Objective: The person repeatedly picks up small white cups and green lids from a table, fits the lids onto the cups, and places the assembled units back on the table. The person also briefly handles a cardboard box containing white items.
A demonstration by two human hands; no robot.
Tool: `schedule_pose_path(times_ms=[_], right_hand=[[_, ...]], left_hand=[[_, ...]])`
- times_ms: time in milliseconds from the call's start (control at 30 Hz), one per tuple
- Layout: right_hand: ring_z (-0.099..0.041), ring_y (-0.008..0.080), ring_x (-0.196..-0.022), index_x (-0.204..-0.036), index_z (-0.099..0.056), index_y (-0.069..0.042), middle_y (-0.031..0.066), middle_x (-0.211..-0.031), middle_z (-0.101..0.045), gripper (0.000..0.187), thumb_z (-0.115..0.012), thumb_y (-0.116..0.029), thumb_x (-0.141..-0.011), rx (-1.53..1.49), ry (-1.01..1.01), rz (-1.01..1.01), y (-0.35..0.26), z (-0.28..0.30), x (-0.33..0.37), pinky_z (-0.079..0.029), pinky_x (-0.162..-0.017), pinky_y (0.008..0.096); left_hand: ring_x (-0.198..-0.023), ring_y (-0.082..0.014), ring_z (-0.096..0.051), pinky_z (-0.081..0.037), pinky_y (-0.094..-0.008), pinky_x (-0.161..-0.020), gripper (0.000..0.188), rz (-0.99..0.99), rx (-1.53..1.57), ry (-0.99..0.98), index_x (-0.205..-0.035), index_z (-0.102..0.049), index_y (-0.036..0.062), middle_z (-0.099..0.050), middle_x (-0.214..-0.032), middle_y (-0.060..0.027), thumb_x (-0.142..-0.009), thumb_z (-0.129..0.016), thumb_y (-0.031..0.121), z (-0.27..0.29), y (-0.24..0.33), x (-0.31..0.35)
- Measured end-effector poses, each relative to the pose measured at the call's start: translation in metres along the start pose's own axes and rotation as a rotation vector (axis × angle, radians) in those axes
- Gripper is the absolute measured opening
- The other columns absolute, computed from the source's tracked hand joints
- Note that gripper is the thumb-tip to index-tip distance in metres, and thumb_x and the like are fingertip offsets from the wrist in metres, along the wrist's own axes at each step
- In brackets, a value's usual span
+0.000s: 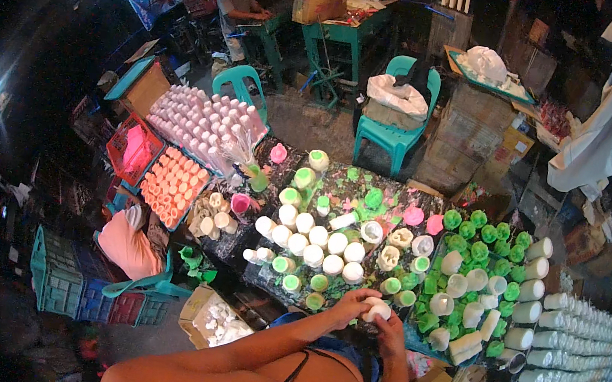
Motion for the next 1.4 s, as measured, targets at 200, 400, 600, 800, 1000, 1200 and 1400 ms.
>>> schedule_pose_path(times_ms=[200,400,600,800,1000,1200,1400], right_hand=[[-0.07,0.018,-0.092,-0.124,-0.062,-0.001,0.0089,-0.11,-0.071,0.037,-0.069,-0.007,-0.088,0.136,0.213,0.023,0.028,0.024,-0.003,-0.056,-0.08,0.0299],[-0.05,0.0146,-0.063,-0.08,-0.049,-0.005,0.0033,-0.072,-0.052,0.018,-0.067,-0.007,-0.079,0.762,0.421,0.191,0.04,0.04,-0.013,-0.044,-0.06,0.0305],[-0.067,0.0323,-0.074,-0.089,-0.061,-0.002,0.0172,-0.08,-0.066,0.019,-0.072,-0.009,-0.076,0.908,0.472,0.157,0.042,0.022,-0.012,-0.051,-0.067,0.0429],[-0.069,0.04,-0.085,-0.096,-0.067,0.0,0.022,-0.094,-0.071,0.026,-0.075,-0.014,-0.075,1.166,0.433,0.215,0.042,0.019,-0.013,-0.053,-0.077,0.0445],[-0.069,0.0326,-0.085,-0.101,-0.064,0.0,0.0189,-0.094,-0.07,0.034,-0.077,-0.021,-0.079,1.01,0.394,0.08,0.052,0.032,-0.006,-0.053,-0.077,0.0405],[-0.062,0.017,-0.091,-0.112,-0.061,-0.003,0.0088,-0.102,-0.063,0.039,-0.076,-0.029,-0.088,0.674,0.095,0.115,0.066,0.071,-0.018,-0.054,-0.072,0.0316],[-0.061,0.0137,-0.086,-0.114,-0.062,-0.006,0.0037,-0.099,-0.064,0.047,-0.076,-0.042,-0.089,0.696,-0.011,-0.079,0.043,0.053,0.004,-0.054,-0.068,0.0304]], left_hand=[[-0.088,-0.0199,-0.064,-0.053,-0.0345,-0.076,0.023,-0.259,-0.609,0.26,-0.107,-0.064,0.0032,-0.066,-0.098,-0.01,-0.084,-0.064,0.001,-0.004,-0.008,0.004],[-0.095,-0.0387,-0.059,-0.049,-0.045,-0.084,0.028,-0.315,-0.886,0.394,-0.112,-0.062,0.004,-0.055,-0.108,-0.0191,-0.085,-0.062,0.006,-0.011,-0.014,0.023],[-0.098,-0.0472,-0.058,-0.049,-0.0514,-0.088,0.033,-0.228,-1.061,0.267,-0.119,-0.06,0.0028,-0.061,-0.111,-0.0264,-0.086,-0.057,0.007,-0.006,-0.042,0.022],[-0.094,-0.0432,-0.065,-0.052,-0.0481,-0.084,0.026,-0.082,-0.836,0.216,-0.109,-0.064,-0.0039,-0.067,-0.1,-0.0249,-0.089,-0.055,0.012,0.013,-0.069,0.003],[-0.085,-0.0391,-0.068,-0.054,-0.0442,-0.075,0.019,-0.221,-0.881,0.099,-0.097,-0.069,-0.0015,-0.07,-0.095,-0.0217,-0.081,-0.058,0.003,0.001,-0.039,0.015],[-0.094,-0.0386,-0.069,-0.054,-0.0442,-0.082,0.03,-0.454,-1.074,0.202,-0.106,-0.071,0.0039,-0.072,-0.101,-0.0207,-0.076,-0.069,0.006,-0.014,-0.025,0.019],[-0.1,-0.0361,-0.069,-0.053,-0.0434,-0.086,0.035,-0.053,-0.985,0.135,-0.116,-0.066,0.0043,-0.071,-0.109,-0.0211,-0.083,-0.072,0.015,0.004,-0.038,0.01]])
Point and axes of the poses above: each hand's wrist, its own x-axis away from the middle knuckle, its own z-axis out of the back of the hand, y = z × x, the point moved 3 cm from there along -x, towards the middle knuckle
